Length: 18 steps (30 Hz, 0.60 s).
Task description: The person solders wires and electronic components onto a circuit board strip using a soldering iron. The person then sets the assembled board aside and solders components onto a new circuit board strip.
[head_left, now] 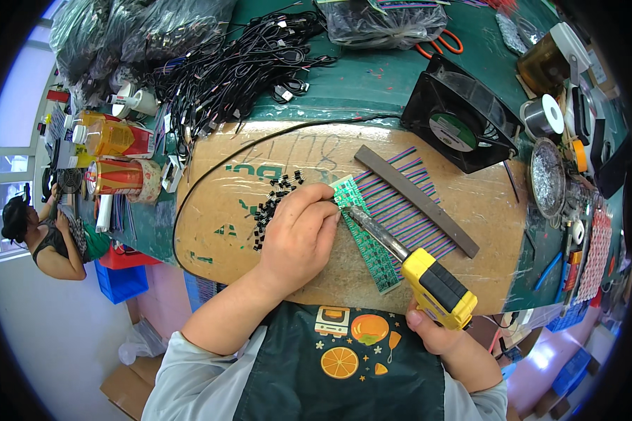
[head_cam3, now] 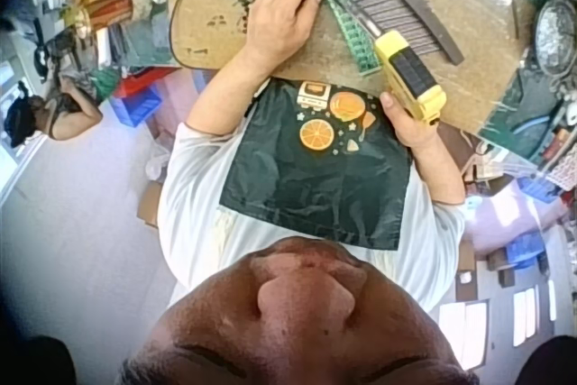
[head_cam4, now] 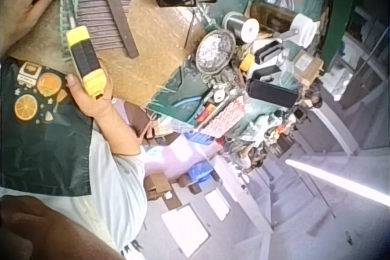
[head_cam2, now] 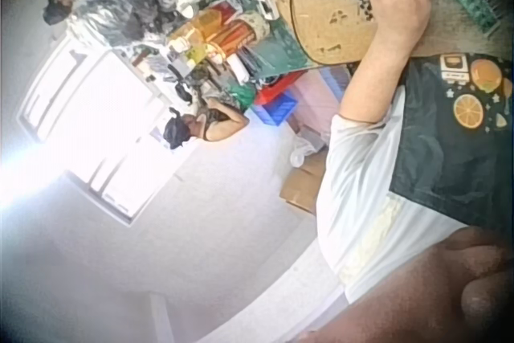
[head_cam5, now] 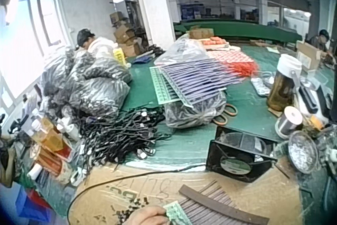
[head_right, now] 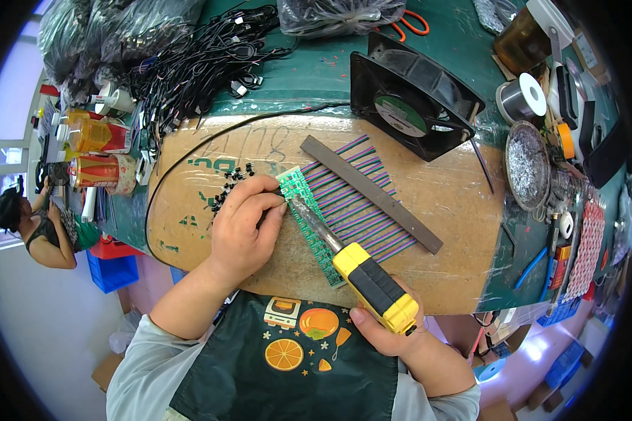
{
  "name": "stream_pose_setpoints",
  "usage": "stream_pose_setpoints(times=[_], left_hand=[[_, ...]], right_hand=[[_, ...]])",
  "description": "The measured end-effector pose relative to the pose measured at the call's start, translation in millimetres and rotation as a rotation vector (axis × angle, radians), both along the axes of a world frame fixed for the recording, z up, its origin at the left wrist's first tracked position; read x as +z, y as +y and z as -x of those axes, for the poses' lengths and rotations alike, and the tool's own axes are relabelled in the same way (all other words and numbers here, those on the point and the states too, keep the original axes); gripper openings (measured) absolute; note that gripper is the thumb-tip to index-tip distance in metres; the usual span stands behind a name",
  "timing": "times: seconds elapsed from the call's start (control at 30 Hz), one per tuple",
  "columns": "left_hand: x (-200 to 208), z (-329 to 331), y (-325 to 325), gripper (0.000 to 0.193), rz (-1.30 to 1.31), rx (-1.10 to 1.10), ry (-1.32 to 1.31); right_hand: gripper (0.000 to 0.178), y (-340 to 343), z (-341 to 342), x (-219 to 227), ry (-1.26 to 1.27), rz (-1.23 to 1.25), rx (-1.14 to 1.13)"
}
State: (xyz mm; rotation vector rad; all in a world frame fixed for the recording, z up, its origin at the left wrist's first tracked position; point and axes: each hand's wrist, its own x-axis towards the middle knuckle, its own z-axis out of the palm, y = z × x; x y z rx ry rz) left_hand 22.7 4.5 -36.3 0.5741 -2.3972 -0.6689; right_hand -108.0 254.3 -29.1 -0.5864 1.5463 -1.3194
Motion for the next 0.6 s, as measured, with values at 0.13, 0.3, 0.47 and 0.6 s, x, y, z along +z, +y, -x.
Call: stream_pose_setpoints(times=[0.13,0.3,0.47,0.6], left_hand=[[-1.7,-0.4,-0.6,0.015,-0.002,-0.008,0.013],[-1.6,-0.7,-0.6,0.015,0.002,-0.01,0.013],[-1.8,-0.7,-0.9,0.015,0.003,-0.016,0.012],[-1.9,-1.0,-0.6,0.015,0.007,-0.015,0.012]], right_hand=[[0.03,2.1,-1.4,-0.5,-0.019,-0.008,-0.005],[0.03,1.8,-0.8,1.9,-0.021,-0.025,0.002],[0.029,3.2,-1.9,1.7,-0.031,-0.027,-0.014],[0.027,2.8,-2.2,3.6,-0.086,-0.028,-0.035]])
